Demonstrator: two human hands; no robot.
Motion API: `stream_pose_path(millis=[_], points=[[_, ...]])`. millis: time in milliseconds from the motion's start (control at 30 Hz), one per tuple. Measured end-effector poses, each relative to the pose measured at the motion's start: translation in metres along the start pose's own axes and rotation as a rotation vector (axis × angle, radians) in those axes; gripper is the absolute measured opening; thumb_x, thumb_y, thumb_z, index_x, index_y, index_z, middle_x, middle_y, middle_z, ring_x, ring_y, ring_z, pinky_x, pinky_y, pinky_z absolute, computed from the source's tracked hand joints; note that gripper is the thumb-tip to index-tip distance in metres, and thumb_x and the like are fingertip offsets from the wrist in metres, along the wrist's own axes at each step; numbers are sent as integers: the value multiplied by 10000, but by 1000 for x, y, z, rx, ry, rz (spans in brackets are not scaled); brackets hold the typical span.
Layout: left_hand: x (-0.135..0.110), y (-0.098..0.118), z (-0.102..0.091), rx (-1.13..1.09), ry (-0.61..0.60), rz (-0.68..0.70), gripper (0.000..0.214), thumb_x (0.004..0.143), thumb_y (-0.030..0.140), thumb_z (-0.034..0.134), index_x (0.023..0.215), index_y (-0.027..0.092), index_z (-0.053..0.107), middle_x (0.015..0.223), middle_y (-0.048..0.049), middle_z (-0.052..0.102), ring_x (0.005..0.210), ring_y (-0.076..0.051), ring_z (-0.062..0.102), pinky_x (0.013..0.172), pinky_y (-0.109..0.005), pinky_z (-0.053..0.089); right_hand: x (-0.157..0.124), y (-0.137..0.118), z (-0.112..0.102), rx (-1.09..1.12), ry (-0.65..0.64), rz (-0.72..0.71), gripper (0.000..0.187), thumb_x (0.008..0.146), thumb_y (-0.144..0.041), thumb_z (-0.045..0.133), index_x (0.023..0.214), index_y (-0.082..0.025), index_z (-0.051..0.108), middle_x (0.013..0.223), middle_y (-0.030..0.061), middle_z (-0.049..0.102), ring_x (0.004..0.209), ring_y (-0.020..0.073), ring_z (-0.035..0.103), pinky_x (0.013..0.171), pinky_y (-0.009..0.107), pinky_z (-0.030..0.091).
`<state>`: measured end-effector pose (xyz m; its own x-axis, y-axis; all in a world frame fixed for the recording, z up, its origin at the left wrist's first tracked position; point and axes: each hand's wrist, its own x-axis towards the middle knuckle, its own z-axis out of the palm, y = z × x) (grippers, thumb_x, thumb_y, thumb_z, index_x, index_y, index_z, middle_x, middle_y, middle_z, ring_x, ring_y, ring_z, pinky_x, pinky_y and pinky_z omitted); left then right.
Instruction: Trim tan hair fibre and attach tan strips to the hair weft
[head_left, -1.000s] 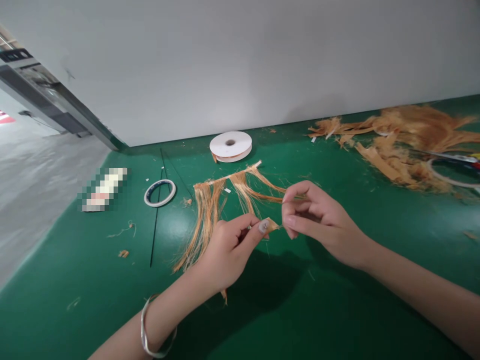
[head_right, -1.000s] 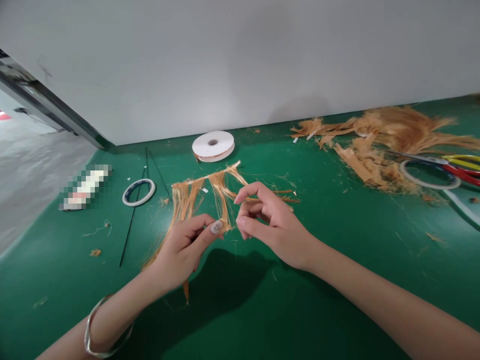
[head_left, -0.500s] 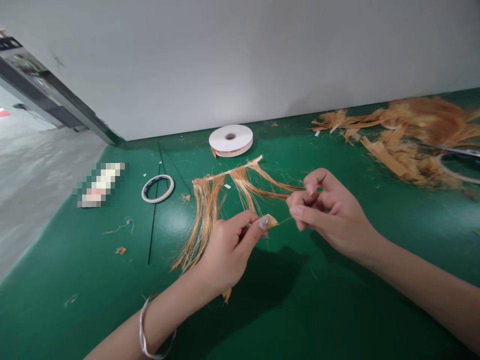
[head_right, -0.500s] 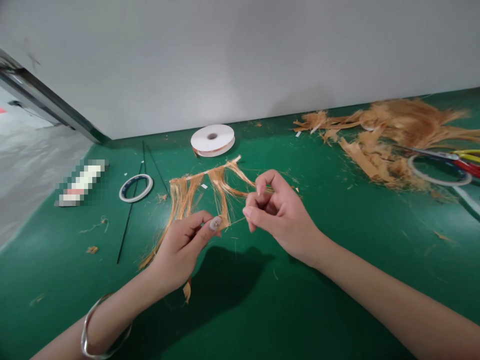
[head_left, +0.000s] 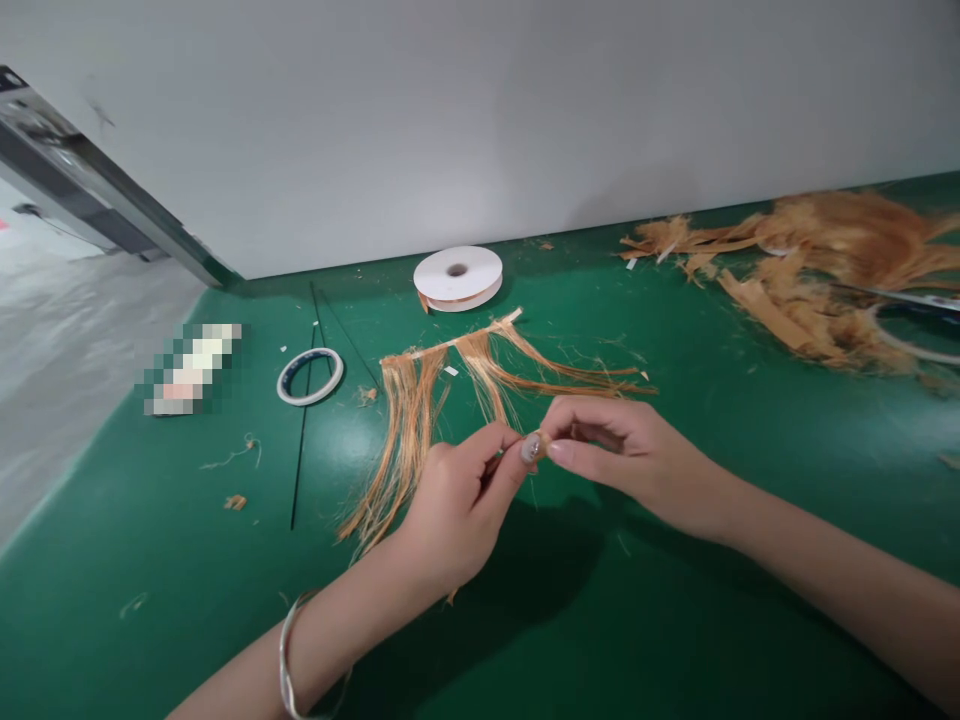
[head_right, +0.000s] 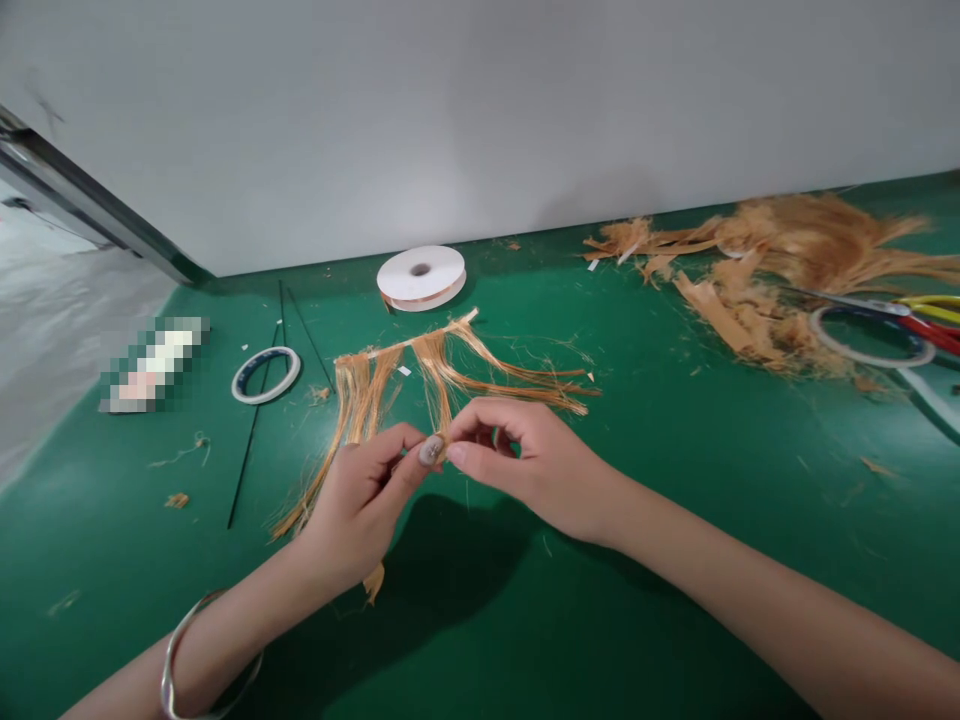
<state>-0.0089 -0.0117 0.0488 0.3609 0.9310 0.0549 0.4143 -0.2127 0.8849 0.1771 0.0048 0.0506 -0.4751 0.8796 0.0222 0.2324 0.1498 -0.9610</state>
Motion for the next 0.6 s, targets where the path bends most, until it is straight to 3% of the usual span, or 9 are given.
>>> stream_pose_path(millis=[200, 333, 433, 533, 600], points=[[1, 3, 1, -8, -55, -41, 329, 924, 406, 425, 713, 170, 517, 433, 72, 401, 398, -55, 367, 427, -177, 274, -2, -5, -3, -168, 19, 10, 190, 854, -323, 502, 742, -200, 594, 684, 1, 538, 627, 110, 458, 562, 241, 365], [3, 7, 0, -12, -78, -33, 394, 924, 394, 429, 637, 153, 550, 535, 19, 546, 515, -77, 487, 528, -191, 354, -4, 0, -15, -347, 20, 18, 194, 856, -335, 490, 756, -202, 590, 695, 8, 568, 595, 110, 464, 533, 245, 348], [6, 4, 0, -6, -44, -67, 418, 912, 424, 442, 643, 149, 605, 547, 19, 516, 514, -78, 433, 515, -208, 311, -9, 15, -54, -652, 109, 126, 206, 854, -369, 490, 837, -212, 624, 783, 45, 630, 626, 145, 510, 563, 283, 354], [10, -2, -1, -67, -34, -130, 429, 894, 475, 449, 689, 155, 647, 536, 23, 491, 479, -77, 366, 472, -221, 257, -29, 40, -121, -1059, 398, 384, 269, 829, -310, 500, 1025, -177, 626, 1054, 152, 633, 885, 277, 563, 624, 351, 343], [14, -6, -3, -120, -27, -132, 419, 886, 471, 464, 698, 154, 663, 621, -5, 573, 548, -90, 444, 507, -218, 307, -53, 61, -166, -1222, 586, 649, 371, 839, -273, 449, 1144, -126, 600, 1193, 232, 563, 1054, 357, 522, 632, 387, 316]])
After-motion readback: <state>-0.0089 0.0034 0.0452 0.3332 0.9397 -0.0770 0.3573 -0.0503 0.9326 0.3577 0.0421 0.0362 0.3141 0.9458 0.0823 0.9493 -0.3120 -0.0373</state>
